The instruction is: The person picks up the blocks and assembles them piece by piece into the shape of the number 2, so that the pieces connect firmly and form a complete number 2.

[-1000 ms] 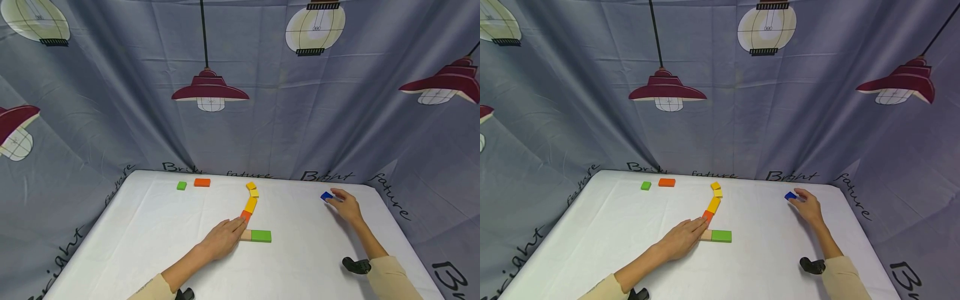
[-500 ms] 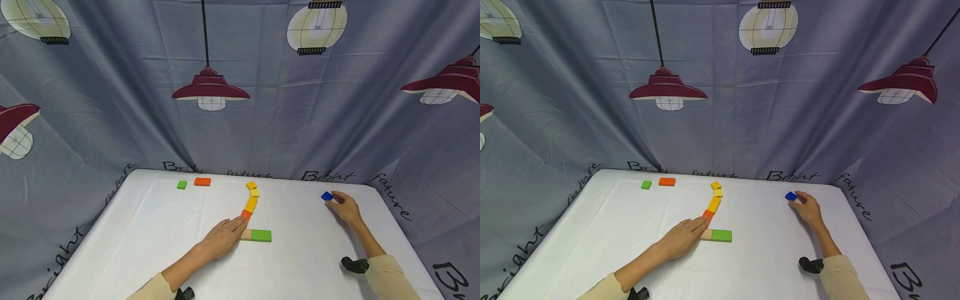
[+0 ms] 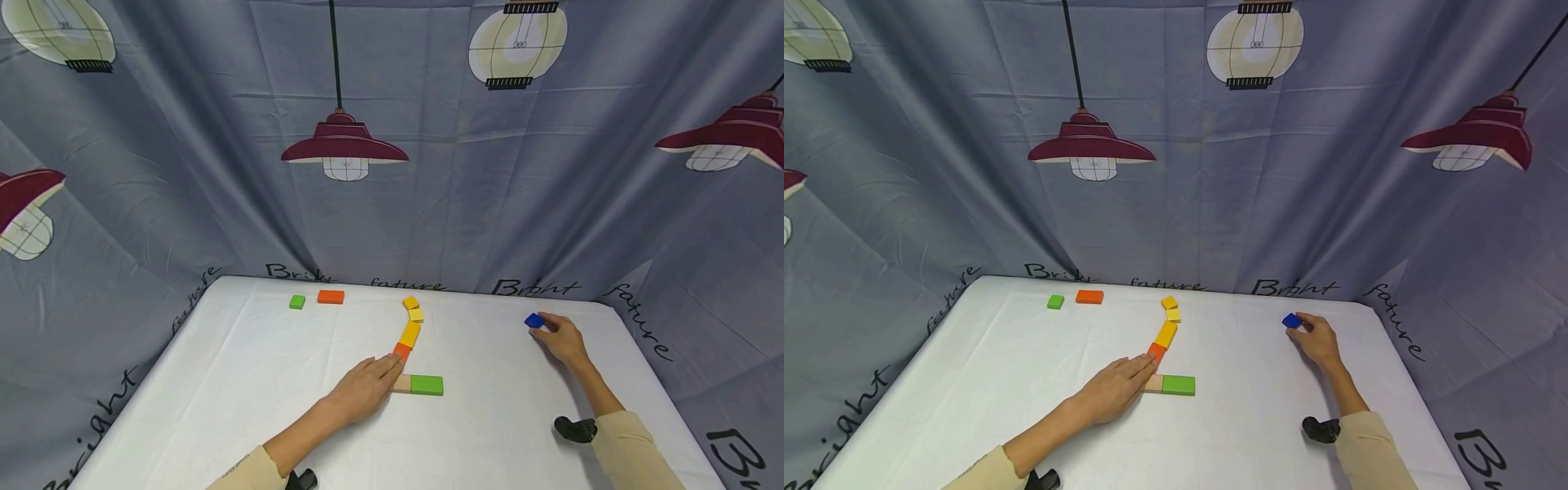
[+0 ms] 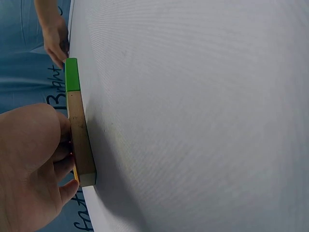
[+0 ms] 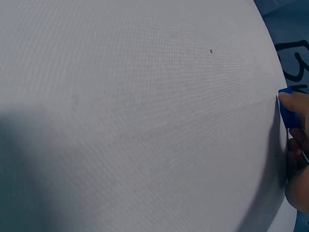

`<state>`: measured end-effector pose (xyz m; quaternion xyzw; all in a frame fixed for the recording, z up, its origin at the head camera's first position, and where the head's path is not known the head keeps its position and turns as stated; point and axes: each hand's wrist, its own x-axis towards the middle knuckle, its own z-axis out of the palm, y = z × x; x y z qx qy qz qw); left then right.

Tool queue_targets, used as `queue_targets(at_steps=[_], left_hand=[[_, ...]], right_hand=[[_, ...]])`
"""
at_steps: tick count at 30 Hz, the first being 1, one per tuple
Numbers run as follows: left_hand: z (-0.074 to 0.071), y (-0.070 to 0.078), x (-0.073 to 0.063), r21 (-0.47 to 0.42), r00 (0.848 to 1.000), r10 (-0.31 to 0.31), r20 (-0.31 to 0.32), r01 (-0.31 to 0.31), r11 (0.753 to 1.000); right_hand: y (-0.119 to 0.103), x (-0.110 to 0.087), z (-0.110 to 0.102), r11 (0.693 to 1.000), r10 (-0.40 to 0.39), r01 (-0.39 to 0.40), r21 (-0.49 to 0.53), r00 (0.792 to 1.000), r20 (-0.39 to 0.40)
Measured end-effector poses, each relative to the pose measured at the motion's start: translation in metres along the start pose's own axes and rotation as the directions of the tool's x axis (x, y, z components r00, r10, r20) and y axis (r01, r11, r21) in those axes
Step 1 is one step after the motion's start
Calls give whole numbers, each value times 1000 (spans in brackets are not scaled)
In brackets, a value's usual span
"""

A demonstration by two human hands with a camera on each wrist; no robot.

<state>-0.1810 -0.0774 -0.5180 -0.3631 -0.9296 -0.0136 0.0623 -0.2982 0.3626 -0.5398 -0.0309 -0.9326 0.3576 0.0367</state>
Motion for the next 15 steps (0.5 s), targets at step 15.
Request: queue_targets(at_steps=[15], left_hand=[[2,-1,-1,1,1000,9,-10,-9,1000]], right_hand=[[2,2,2,999,-49,49,-20,999,-22]])
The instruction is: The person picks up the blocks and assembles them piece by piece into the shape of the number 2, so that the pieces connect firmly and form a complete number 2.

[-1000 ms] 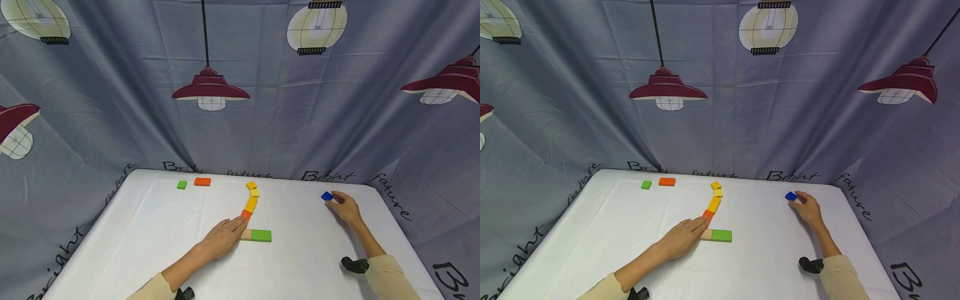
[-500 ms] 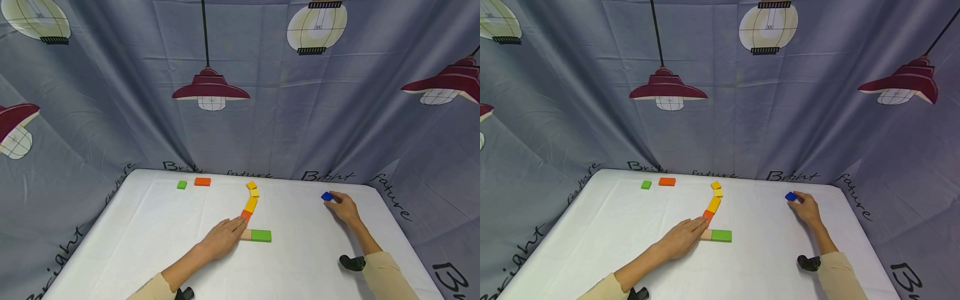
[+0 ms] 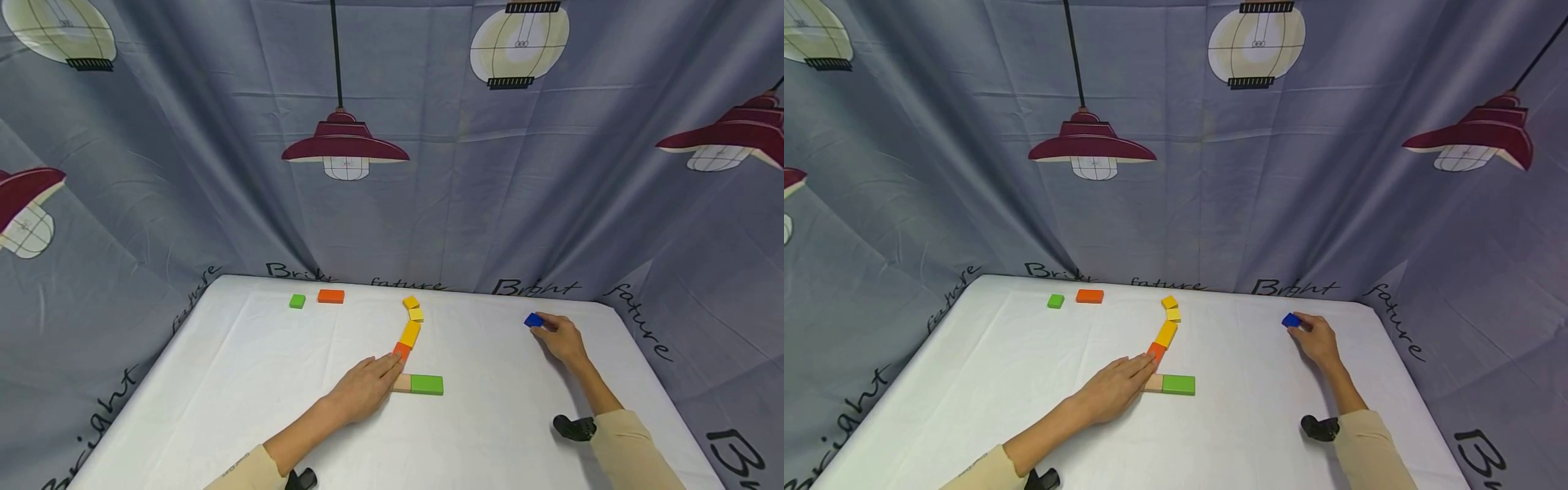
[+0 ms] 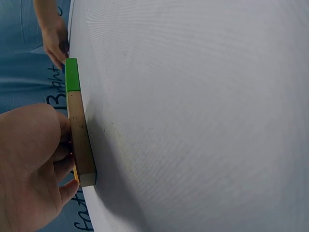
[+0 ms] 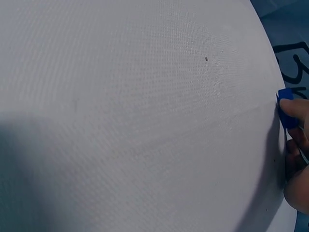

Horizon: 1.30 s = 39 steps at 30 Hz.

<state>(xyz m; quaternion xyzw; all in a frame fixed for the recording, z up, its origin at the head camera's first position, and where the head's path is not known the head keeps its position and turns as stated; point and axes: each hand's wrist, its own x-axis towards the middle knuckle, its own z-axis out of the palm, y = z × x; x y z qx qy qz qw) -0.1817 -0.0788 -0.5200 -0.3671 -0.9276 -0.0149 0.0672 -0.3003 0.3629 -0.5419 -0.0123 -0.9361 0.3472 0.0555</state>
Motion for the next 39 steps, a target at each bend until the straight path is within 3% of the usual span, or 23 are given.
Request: queue_targets(at_steps=[18,30,39], left_hand=[[0,-1,1,4,1000,5,-6,-5,1000],[-1,0,-1,-5,1000,-4,0,4,1000],[0,0,0,-6,1000,-2,-3,2,1000]], right_hand=[[-51,12,9,983,-31,5,182,989,142],[-93,17,22,976,-90,52,210,980,177],[-123,25,31,974,-168,138,180,972,162]])
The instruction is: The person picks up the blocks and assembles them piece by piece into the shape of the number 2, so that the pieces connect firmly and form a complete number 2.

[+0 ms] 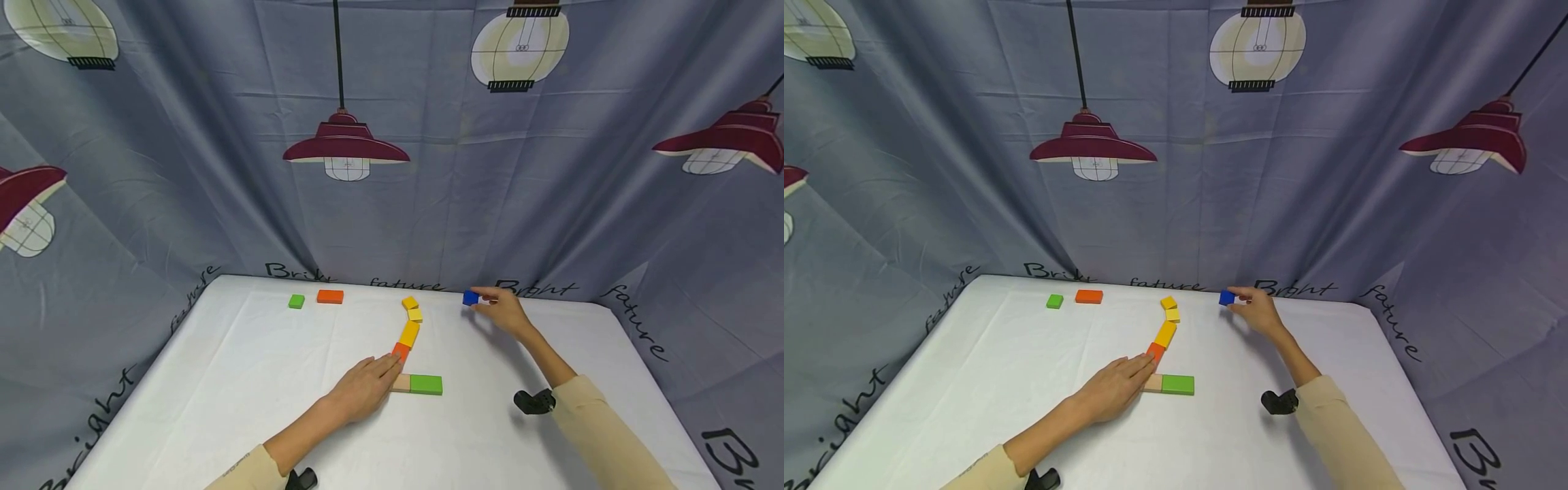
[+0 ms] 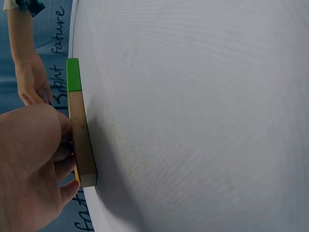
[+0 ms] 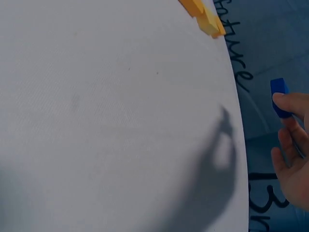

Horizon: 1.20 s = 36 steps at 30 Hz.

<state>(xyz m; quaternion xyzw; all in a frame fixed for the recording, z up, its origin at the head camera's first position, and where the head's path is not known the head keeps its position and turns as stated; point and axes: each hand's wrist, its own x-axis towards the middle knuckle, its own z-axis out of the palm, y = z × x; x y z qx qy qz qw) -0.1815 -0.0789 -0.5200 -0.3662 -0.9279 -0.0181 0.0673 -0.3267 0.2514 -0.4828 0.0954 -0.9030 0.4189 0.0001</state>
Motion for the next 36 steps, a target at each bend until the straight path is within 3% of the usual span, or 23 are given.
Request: queue_targets(at_steps=[20,36], left_hand=[[-2,-2,0,5,1000,-12,3,12,1000],[-3,0,1,-15,1000,-10,22,10,1000]], right_hand=[[-36,38,32,999,-29,28,17,998,55],[-58,62,62,996,-48,56,-74,993,105]])
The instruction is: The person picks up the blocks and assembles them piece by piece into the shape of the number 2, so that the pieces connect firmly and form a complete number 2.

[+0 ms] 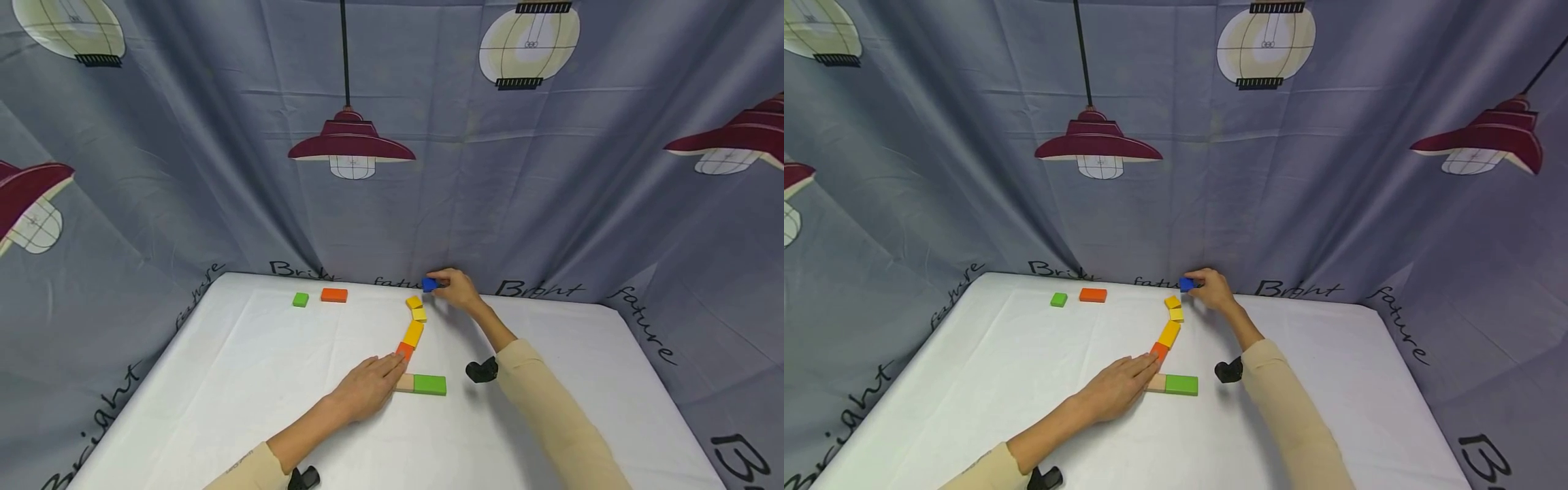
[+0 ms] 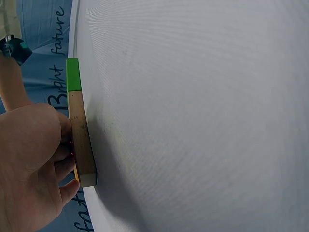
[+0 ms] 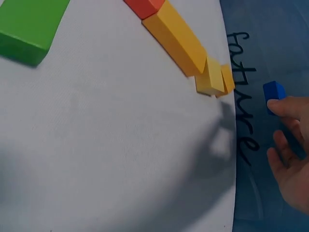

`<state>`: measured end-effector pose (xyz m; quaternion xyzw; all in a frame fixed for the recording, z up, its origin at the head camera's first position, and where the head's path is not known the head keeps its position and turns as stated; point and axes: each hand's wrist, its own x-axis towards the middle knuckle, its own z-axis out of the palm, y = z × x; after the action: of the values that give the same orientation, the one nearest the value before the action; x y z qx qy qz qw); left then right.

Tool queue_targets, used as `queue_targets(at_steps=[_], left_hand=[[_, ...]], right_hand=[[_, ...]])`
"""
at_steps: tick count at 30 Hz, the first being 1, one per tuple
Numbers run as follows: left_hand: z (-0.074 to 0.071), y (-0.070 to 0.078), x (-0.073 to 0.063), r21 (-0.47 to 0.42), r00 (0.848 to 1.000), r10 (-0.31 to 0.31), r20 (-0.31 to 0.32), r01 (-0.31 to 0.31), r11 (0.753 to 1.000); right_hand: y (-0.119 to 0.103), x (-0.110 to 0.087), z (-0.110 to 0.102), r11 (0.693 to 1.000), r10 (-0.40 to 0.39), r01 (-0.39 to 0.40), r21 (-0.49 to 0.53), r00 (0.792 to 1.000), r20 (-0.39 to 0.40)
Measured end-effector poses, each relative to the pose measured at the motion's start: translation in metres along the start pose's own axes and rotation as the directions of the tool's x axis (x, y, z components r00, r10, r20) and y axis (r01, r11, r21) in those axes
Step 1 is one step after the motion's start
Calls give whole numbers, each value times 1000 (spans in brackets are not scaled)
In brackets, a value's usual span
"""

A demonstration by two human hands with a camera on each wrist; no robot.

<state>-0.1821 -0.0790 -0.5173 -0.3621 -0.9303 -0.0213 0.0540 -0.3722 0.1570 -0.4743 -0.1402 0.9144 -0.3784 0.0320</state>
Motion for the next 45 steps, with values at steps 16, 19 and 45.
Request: queue_targets(at_steps=[16,19,45], left_hand=[[3,-2,-2,11,1000,2,-7,-2,1000],[4,-3,-2,10,1000,2,-7,-2,1000],[5,-4,-1,-9,1000,1,-7,-1,1000]], right_hand=[[-10,16,26,1000,11,-11,9,1000,-6],[-10,18,30,1000,22,-22,8,1000,-3],[1,26,52,990,120,-117,81,992,-29]])
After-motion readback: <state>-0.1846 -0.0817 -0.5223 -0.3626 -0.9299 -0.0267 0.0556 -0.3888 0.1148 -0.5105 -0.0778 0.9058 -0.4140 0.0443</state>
